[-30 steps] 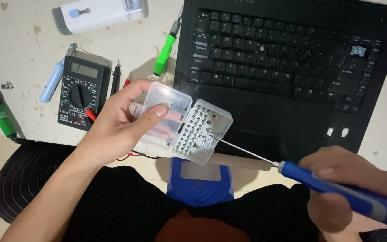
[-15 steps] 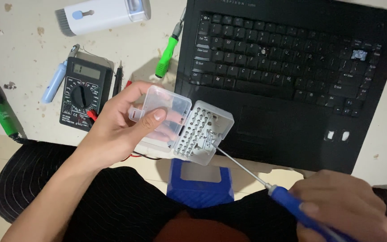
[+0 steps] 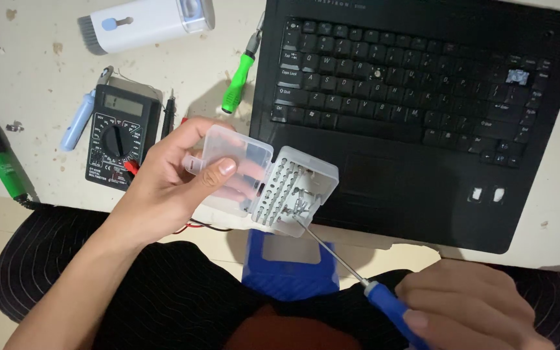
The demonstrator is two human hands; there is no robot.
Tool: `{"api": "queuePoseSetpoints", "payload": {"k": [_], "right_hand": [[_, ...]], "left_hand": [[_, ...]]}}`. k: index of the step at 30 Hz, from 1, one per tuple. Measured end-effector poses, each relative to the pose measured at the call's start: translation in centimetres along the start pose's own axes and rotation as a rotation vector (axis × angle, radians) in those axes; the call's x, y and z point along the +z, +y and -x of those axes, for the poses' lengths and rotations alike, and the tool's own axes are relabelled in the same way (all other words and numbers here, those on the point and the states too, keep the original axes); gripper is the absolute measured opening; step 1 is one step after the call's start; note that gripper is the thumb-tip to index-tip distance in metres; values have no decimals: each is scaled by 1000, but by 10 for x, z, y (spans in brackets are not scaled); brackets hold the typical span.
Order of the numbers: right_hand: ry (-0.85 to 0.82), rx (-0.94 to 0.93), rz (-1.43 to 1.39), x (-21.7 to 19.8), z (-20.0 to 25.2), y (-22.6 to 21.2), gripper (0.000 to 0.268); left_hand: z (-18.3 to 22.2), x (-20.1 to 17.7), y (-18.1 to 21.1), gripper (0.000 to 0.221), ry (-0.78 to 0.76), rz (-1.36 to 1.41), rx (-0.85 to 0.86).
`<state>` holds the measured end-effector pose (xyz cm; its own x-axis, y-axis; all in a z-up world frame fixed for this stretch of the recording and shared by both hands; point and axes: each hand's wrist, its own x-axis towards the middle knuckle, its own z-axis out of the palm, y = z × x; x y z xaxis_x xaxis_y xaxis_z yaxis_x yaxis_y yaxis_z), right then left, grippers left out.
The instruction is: The person works at a repair bench disassembling a laptop. They pick up small parts and a battery from the table, set aside the optical drive and keyboard bezel, unscrew components from the exposed motherboard with a screwdriver, and select bits from a plastic bit kit while a multimeter sits nearby.
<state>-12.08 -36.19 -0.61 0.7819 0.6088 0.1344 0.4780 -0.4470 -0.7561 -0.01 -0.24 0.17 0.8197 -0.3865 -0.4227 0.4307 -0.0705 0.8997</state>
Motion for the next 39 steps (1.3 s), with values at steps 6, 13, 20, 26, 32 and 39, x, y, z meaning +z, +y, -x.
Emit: {"api": "queuePoseSetpoints", "payload": {"k": [6,13,20,26,32,39], "right_hand": [[73,-191,29,9,-29,-16,29],[131,36,108,5,-12,-25,34],[-196,-105,-1,-10,8,7,79],[-492,301,-502,3,-18,15,15],[257,142,-115,30,-19,-36,30],[339,137,-157,40,-41,-50,25]], "left_hand": [[0,-2,-4,27,-28,32,34],[0,-1,-1,25,-16,3,16],[1,-3,5,24,-20,-81,-18],[7,-3,4,27,-1,-34,38],[12,-2,6,30,-3,25,26],[15,-3,7,27,-12,34,59]]}}
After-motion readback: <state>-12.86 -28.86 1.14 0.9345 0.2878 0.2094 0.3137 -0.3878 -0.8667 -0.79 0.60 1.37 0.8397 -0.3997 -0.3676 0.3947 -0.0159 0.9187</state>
